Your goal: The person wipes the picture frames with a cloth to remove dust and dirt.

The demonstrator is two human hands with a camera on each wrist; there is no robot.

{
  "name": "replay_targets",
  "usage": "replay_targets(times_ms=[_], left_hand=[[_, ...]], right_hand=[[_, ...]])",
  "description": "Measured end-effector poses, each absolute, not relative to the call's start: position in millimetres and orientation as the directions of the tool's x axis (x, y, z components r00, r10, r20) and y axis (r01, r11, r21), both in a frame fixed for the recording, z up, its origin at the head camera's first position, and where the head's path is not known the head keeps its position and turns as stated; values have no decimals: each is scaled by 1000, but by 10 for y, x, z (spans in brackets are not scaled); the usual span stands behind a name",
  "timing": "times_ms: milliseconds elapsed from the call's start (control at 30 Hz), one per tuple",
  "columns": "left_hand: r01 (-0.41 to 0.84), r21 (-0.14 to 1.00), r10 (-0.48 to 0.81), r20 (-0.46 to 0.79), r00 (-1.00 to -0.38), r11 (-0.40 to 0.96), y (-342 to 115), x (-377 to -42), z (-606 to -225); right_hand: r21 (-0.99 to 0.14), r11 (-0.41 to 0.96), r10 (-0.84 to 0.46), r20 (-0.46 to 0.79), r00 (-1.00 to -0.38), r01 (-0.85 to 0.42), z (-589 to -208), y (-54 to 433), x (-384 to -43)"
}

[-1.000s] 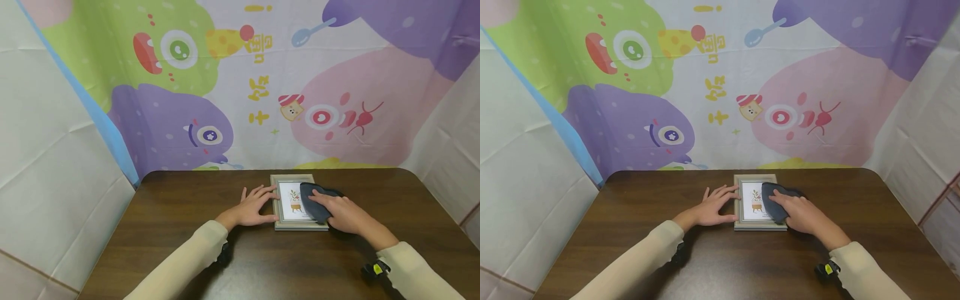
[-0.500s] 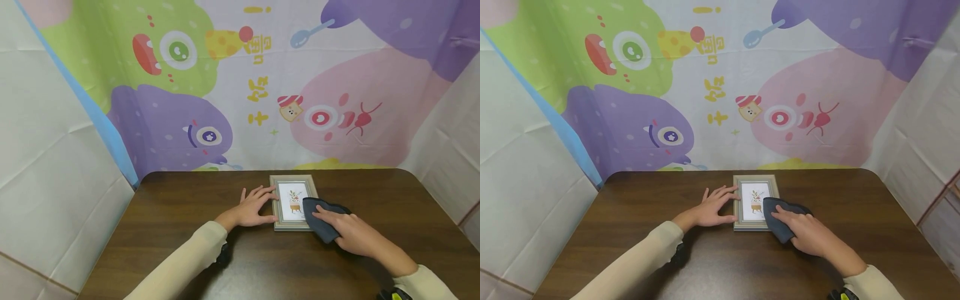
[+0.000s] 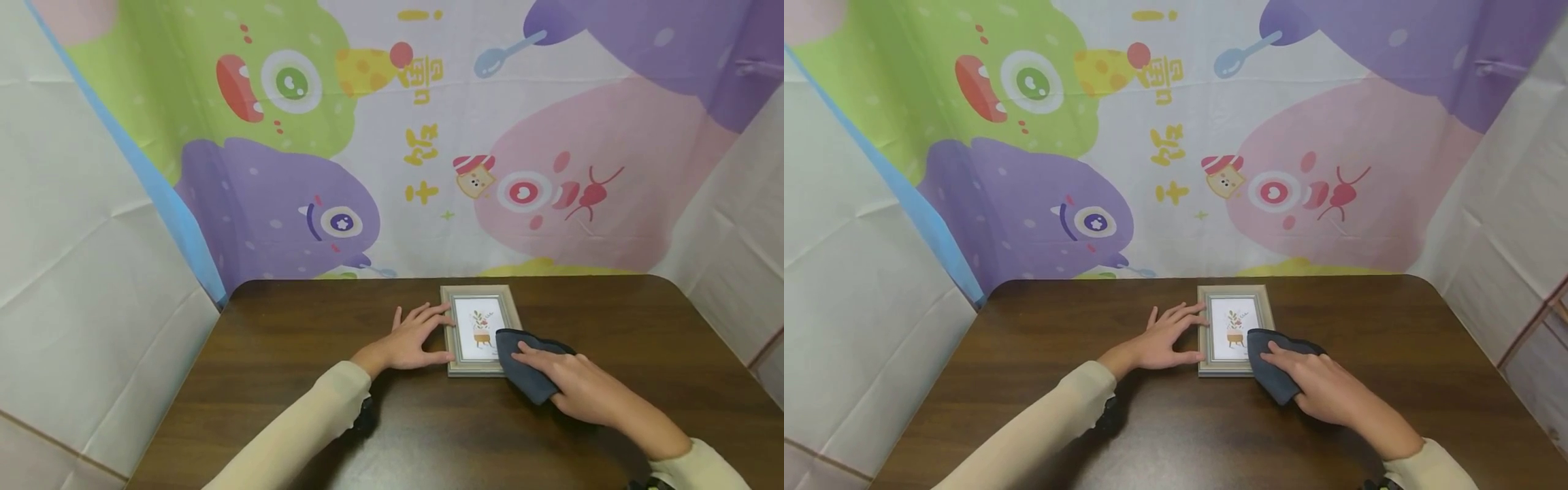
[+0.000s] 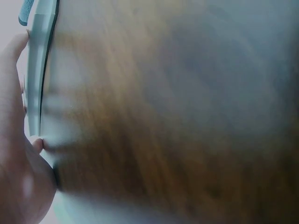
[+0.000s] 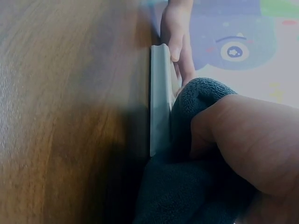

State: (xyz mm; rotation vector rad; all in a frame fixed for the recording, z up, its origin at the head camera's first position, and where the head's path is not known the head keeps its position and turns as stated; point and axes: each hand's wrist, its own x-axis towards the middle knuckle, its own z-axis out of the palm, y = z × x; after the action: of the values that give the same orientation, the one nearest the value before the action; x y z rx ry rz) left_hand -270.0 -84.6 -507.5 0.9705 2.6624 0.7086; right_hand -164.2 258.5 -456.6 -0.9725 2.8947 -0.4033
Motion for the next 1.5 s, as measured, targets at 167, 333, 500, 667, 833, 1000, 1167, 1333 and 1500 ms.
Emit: replay_targets(times_ms=[167, 333, 500, 667, 833, 1000, 1167, 1333, 1500], left_hand=[[542, 517, 650, -37, -759, 662, -847, -2700, -5079], [542, 526, 655, -39, -755, 655, -842, -2712, -5091], [536, 533, 655, -47, -754, 655, -843, -2704, -5079], [533, 533, 653, -51, -756, 658, -845, -2698, -5078], [537, 530, 653, -41, -757, 656, -845, -2707, -5082], [539, 534, 655, -38, -755, 652, -849, -2710, -5094], [544, 542, 659, -23, -752, 640, -853, -2708, -5106], [542, 542, 658, -28, -753, 642, -858, -2703, -5099], [546, 538, 659, -23, -752, 642, -851, -2713, -5111]], right_hand=[[-274, 767, -599, 21, -801, -581, -4556, 2589, -1676], [-273, 773, -592, 16, -806, -573, -4550, 2588, -1744], [-277, 771, -592, 23, -806, -574, -4556, 2591, -1878], [-305, 755, -596, 46, -801, -580, -4561, 2602, -2055], [-318, 764, -582, 35, -813, -561, -4554, 2563, -2217], [-311, 784, -560, 23, -828, -538, -4554, 2521, -2358], [-294, 797, -546, 21, -837, -527, -4562, 2501, -2513], [-267, 819, -524, 16, -852, -509, -4592, 2488, -2683], [-258, 838, -496, 5, -868, -480, -4618, 2476, -2798]])
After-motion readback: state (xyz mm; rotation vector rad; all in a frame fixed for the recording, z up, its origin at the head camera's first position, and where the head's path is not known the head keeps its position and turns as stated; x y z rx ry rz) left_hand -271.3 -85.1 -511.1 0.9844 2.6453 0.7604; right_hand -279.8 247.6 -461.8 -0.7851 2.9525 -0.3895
